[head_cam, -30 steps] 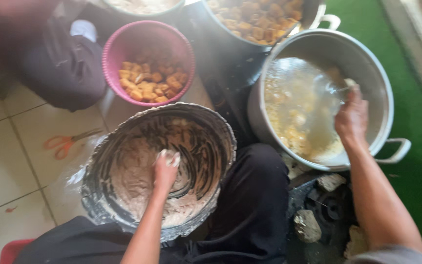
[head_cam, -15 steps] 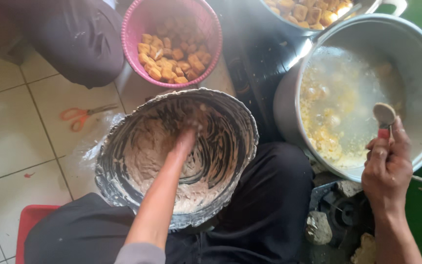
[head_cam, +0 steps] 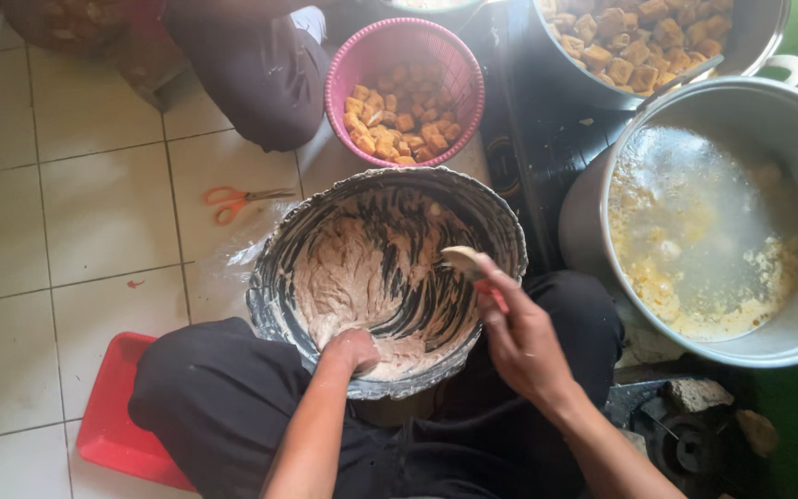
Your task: The person sits on the floor beside a large bowl of dough, scoops portions of dough, shapes them into round balls by hand using a spoon, and drops the finished balls into a pot of boiling liquid on a burner. A second person nearby handles fried pieces in a pink basket.
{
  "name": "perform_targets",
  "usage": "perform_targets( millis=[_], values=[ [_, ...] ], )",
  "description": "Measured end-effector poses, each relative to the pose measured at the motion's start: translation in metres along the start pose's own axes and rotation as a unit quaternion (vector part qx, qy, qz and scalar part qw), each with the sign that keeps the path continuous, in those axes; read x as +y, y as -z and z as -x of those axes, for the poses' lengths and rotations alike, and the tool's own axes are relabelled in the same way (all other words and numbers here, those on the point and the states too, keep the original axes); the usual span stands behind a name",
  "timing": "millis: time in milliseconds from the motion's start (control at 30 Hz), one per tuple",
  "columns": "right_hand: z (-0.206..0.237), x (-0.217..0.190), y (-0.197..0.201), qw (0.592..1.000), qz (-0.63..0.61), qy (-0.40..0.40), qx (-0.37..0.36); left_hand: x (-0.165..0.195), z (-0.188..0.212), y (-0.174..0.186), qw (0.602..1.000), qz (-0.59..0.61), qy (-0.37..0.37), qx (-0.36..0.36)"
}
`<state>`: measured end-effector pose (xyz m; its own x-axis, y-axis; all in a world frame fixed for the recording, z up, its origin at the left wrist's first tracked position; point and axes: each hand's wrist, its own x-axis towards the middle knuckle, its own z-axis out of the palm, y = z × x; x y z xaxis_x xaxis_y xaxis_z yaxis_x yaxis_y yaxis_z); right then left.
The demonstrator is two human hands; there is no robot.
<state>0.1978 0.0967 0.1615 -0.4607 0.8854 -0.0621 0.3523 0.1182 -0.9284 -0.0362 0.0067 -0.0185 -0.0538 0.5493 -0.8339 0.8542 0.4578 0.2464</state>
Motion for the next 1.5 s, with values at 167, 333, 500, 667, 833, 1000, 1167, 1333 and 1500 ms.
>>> perform_targets(
  millis=[167,333,500,667,833,1000,1167,1333,1500],
  values=[
    [0.010,-0.012,-0.035,0.995,0.072,0.032,-0.058,0.001,-0.002,-0.022,0.999,0.018,-0.029,0.027],
    [0.020,-0.014,-0.048,0.953,0.291,0.028,-0.080,0.019,0.014,-0.015,0.901,0.337,-0.142,0.233],
    [0.025,-0.008,-0.058,0.919,0.380,0.092,-0.047,0.048,0.052,0.011,0.813,0.472,-0.179,0.292],
    [0.027,-0.004,-0.072,0.915,0.386,0.114,-0.037,0.058,0.073,0.029,0.801,0.496,-0.174,0.286],
    [0.031,-0.007,-0.077,0.923,0.366,0.113,-0.025,0.059,0.073,0.033,0.815,0.453,-0.175,0.316],
    [0.034,-0.007,-0.077,0.954,0.287,0.083,0.006,0.059,0.070,0.032,0.819,0.433,-0.186,0.328],
    [0.033,-0.005,-0.071,0.981,0.158,0.109,0.025,0.066,0.064,0.031,0.819,0.422,-0.201,0.332],
    [0.017,-0.010,-0.030,0.939,-0.200,-0.264,-0.097,0.077,0.052,0.027,0.821,0.391,-0.254,0.330],
    [0.006,-0.011,0.059,0.894,-0.330,-0.302,-0.026,0.079,0.025,0.016,0.869,0.366,-0.189,0.275]
  ],
)
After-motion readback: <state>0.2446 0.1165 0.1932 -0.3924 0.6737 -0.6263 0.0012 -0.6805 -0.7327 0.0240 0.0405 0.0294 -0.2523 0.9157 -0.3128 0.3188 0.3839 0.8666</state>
